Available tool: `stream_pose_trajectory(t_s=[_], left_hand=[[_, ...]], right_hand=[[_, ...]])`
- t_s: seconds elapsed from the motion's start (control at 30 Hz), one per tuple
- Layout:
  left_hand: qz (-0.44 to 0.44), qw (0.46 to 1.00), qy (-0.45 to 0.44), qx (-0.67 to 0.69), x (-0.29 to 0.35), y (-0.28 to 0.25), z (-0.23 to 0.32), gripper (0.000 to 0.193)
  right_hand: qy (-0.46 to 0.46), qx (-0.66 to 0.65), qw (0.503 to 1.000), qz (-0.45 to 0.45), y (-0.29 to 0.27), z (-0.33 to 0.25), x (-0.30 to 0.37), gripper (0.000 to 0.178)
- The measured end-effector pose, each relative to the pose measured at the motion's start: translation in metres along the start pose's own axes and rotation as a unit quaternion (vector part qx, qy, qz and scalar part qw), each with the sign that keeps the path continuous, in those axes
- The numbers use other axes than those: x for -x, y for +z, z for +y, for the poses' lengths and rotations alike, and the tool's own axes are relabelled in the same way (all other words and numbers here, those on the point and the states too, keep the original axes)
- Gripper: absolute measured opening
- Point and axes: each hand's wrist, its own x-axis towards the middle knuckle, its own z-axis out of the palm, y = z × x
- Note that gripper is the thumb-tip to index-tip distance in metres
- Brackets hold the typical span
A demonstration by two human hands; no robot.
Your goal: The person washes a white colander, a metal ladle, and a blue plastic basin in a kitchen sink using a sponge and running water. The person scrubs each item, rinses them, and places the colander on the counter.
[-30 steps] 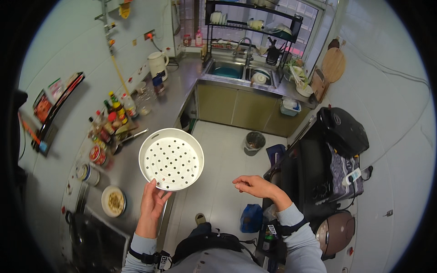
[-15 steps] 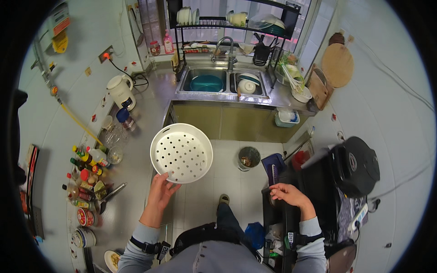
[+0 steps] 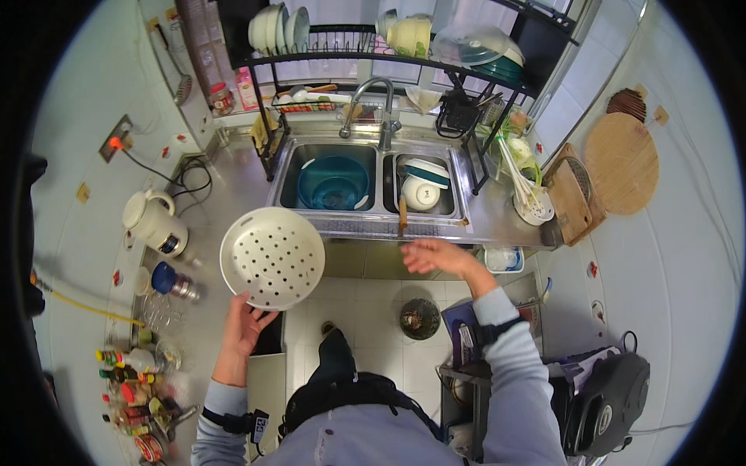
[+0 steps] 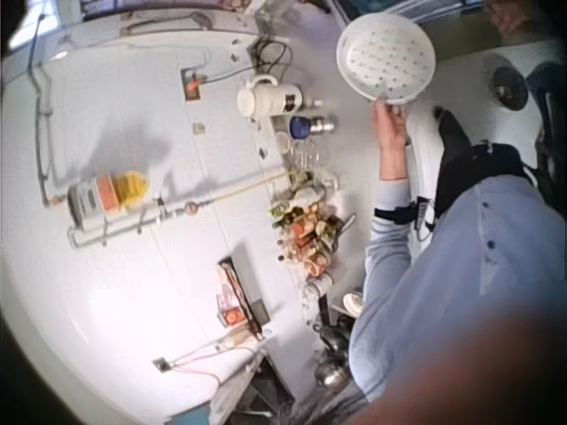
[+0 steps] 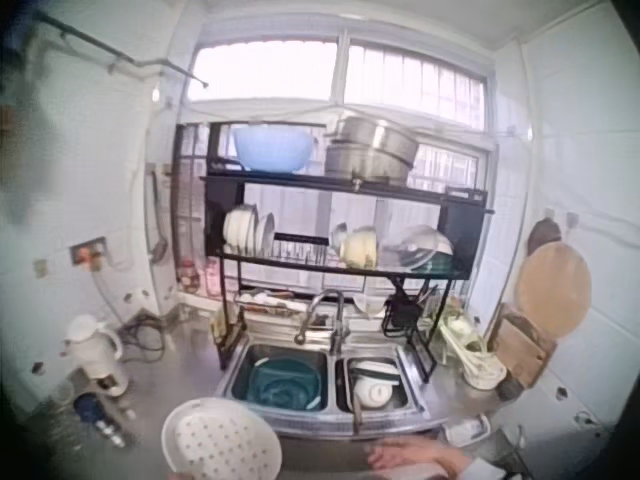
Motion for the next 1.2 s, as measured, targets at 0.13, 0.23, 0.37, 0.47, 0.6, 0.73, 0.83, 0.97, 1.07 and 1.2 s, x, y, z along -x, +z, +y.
stream_pose_trajectory(t_s=[0.13, 0.23, 0.37, 0.47, 0.6, 0.73, 0.83, 0.97, 1.07, 1.2], left_hand=[[-0.002, 1.0, -0.016, -0.011, -0.1, 0.023, 0.02, 0.056], [0.016, 1.0, -0.02, -0.009, -0.163, 0.044, 0.025, 0.048], [0.019, 0.997, -0.076, -0.02, -0.243, 0.069, 0.027, 0.055], [0.065, 0.994, -0.087, -0.004, -0.295, 0.082, 0.018, 0.062], [0.103, 0.991, -0.087, 0.024, -0.345, 0.092, -0.001, 0.068], [0.111, 0.988, -0.089, 0.068, -0.38, 0.105, -0.018, 0.069], [0.13, 0.982, -0.097, 0.097, -0.394, 0.114, -0.028, 0.068], [0.126, 0.98, -0.111, 0.102, -0.412, 0.121, -0.031, 0.065], [0.105, 0.982, -0.11, 0.109, -0.422, 0.123, -0.032, 0.065], [0.102, 0.984, -0.104, 0.101, -0.433, 0.13, -0.032, 0.064]], right_hand=[[-0.02, -0.057, 0.995, 0.086, -0.054, -0.022, -0.091, 0.041], [0.009, -0.088, 0.987, 0.134, -0.088, -0.027, -0.142, 0.042], [0.062, -0.098, 0.985, 0.125, -0.141, -0.022, -0.205, 0.036], [0.066, -0.097, 0.981, 0.152, -0.196, -0.016, -0.261, 0.036], [0.05, -0.08, 0.97, 0.224, -0.275, -0.01, -0.355, 0.04], [0.029, -0.024, 0.948, 0.315, -0.338, -0.01, -0.44, 0.047], [0.008, 0.004, 0.938, 0.348, -0.367, -0.008, -0.484, 0.057], [-0.021, 0.005, 0.955, 0.295, -0.391, -0.005, -0.517, 0.048], [-0.038, 0.034, 0.958, 0.283, -0.399, -0.001, -0.538, 0.045], [-0.047, 0.042, 0.954, 0.292, -0.404, -0.005, -0.559, 0.045]])
